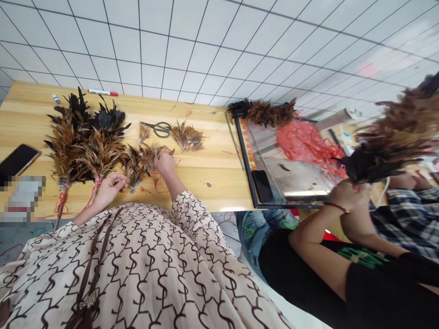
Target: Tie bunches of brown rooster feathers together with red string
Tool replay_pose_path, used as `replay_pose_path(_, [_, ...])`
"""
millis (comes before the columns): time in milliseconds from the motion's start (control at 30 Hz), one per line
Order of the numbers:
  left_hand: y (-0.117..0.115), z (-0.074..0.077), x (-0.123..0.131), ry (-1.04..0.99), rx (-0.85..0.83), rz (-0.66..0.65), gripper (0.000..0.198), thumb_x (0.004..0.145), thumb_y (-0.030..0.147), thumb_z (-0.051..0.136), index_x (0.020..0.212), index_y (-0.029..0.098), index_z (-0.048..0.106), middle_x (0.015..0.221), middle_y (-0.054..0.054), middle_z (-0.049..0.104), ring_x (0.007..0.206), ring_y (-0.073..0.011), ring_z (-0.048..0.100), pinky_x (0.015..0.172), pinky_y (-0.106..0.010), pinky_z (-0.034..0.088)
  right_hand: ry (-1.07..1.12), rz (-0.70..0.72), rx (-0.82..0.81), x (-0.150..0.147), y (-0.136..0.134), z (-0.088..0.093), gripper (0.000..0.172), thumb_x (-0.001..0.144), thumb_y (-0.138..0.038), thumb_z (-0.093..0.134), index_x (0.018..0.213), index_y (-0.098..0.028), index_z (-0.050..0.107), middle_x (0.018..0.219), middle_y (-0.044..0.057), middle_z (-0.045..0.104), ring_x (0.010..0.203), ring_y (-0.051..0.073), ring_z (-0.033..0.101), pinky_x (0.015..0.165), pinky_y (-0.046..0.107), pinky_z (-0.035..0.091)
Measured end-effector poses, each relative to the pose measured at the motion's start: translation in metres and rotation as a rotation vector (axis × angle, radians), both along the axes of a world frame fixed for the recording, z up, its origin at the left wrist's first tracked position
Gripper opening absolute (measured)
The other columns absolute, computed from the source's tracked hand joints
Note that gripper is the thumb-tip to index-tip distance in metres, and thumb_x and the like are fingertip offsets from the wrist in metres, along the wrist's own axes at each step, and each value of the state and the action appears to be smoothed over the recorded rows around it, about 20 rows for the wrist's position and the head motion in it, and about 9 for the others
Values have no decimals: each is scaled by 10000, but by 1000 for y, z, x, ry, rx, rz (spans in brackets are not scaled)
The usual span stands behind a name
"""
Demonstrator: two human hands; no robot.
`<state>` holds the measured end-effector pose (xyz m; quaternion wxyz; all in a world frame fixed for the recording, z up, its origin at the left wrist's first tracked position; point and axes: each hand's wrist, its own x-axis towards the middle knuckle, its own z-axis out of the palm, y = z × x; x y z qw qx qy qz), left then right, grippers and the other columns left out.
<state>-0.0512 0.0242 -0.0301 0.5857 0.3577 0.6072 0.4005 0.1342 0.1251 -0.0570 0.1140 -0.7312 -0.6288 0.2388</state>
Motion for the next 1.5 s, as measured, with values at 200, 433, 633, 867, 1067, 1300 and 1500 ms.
replay_pose_path(200, [0, -3, -5, 4, -6, 29, 135, 604, 230, 655, 665, 185, 543, 522, 34, 558, 455, -106, 486, 521, -246, 412, 143, -76, 59, 18, 0, 1, 166, 761, -234, 497, 651, -181, 609, 616, -4, 594, 605, 137, 536, 573, 231, 381])
replay_pose_path(433, [1, -9, -1, -18, 14, 21, 174, 592, 272, 669, 651, 179, 535, 517, 43, 551, 443, -94, 479, 501, -237, 390, 86, 14, 7, 23, -14, -1, 160, 768, -198, 505, 719, -168, 655, 698, 25, 657, 657, 140, 568, 621, 231, 396])
replay_pose_path(633, [1, -10, -1, -18, 8, 26, 161, 579, 258, 661, 649, 180, 539, 501, 47, 555, 431, -92, 475, 494, -233, 384, -40, 53, -63, 11, -16, 1, 175, 800, -211, 504, 829, -192, 676, 843, 61, 703, 811, 177, 627, 718, 259, 428])
replay_pose_path(867, [1, -5, 0, -13, -6, 36, 146, 581, 230, 662, 645, 178, 542, 498, 44, 555, 432, -93, 479, 491, -231, 379, -149, 67, -83, 0, -14, 10, 161, 769, -155, 514, 767, -176, 674, 872, 109, 706, 881, 209, 633, 785, 294, 411])
replay_pose_path(1067, [2, -1, -1, -21, -5, 43, 114, 590, 199, 650, 629, 175, 546, 485, 43, 561, 425, -91, 476, 493, -228, 376, 394, -224, -35, 16, -17, 8, 209, 670, -169, 579, 479, -181, 497, 471, -27, 481, 526, 115, 477, 543, 238, 331])
replay_pose_path(1300, [11, 7, 9, -104, -42, 10, 146, 571, 215, 697, 639, 157, 582, 524, 19, 603, 454, -93, 508, 514, -236, 406, 1432, -467, -273, 13, -39, 13, 344, 570, -154, 715, 482, -189, 384, 450, -82, 381, 419, 44, 307, 441, 199, 275])
replay_pose_path(1500, [20, 16, 27, -172, -48, -15, 200, 533, 267, 742, 646, 143, 633, 569, -5, 636, 508, -100, 546, 526, -236, 422, 1629, -438, -405, -15, -61, 14, 255, 575, -126, 752, 575, -178, 502, 496, -75, 463, 459, 53, 374, 507, 210, 348])
